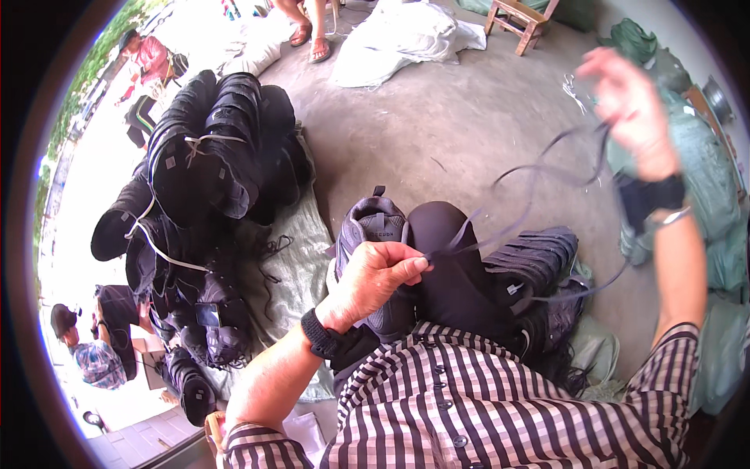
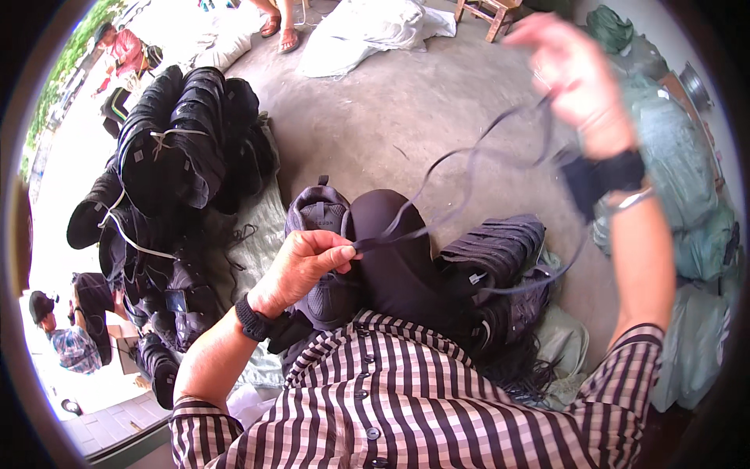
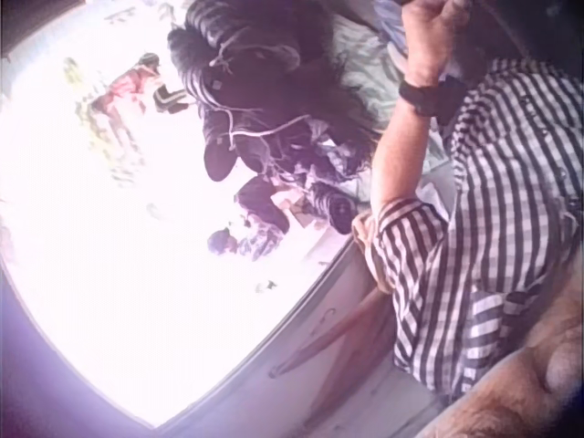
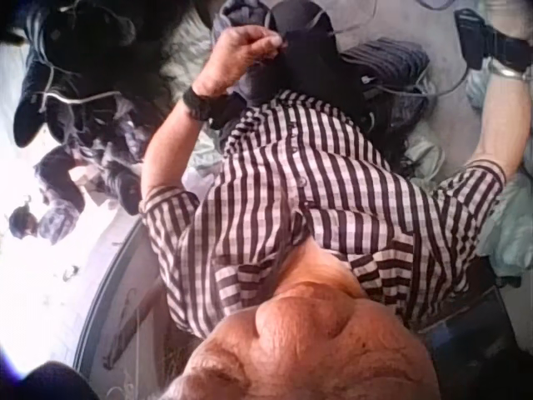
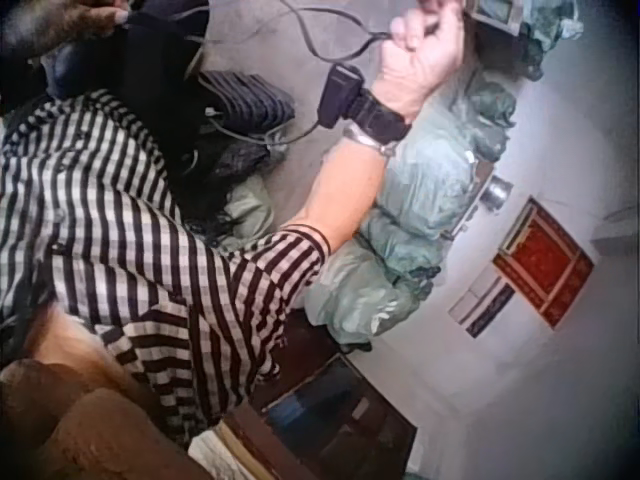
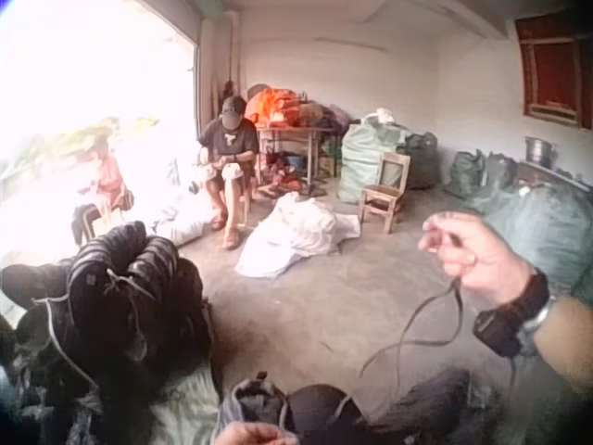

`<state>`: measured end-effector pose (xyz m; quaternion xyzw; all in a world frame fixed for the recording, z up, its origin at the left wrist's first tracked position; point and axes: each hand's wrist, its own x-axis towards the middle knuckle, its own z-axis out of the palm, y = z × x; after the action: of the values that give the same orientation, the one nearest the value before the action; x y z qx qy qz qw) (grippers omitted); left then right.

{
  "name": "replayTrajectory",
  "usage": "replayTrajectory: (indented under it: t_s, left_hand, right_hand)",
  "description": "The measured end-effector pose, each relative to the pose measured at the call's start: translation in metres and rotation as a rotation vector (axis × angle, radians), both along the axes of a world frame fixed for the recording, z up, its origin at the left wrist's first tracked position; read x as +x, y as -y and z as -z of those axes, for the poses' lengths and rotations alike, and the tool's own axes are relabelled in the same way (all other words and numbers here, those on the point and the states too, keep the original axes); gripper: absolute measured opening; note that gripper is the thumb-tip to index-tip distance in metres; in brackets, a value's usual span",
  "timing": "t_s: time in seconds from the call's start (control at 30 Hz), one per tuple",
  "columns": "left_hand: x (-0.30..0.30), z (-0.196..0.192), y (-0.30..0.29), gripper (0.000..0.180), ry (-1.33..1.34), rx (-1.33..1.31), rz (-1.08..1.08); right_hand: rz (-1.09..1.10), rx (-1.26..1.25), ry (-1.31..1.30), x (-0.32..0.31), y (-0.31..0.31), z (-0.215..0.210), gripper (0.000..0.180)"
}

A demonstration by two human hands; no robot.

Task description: Lacing black sneakers while sitting on the floor in a shoe warehouse.

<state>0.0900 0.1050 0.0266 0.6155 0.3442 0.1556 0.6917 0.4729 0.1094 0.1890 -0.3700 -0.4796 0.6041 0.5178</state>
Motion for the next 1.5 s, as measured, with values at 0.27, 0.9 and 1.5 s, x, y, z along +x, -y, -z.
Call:
replayTrajectory:
  t_s: [0.27, 0.9, 1.5]
  left_hand:
    - [-0.013, -0.003, 0.01, 0.018, 0.001, 0.383, -0.131]
    - [-0.07, 0.068, 0.051, 0.013, 0.106, -0.103, -0.473]
    - [-0.098, 0.082, 0.035, 0.024, -0.066, 0.05, -0.312]
  right_hand:
    - [-0.515, -0.502, 0.48, -0.186, 0.05, 0.163, 0.025]
    - [-0.38, -0.669, 0.666, -0.226, 0.058, 0.176, 0.017]
    - [-0.416, -1.239, -0.183, -0.177, 0.071, 0.176, 0.021]
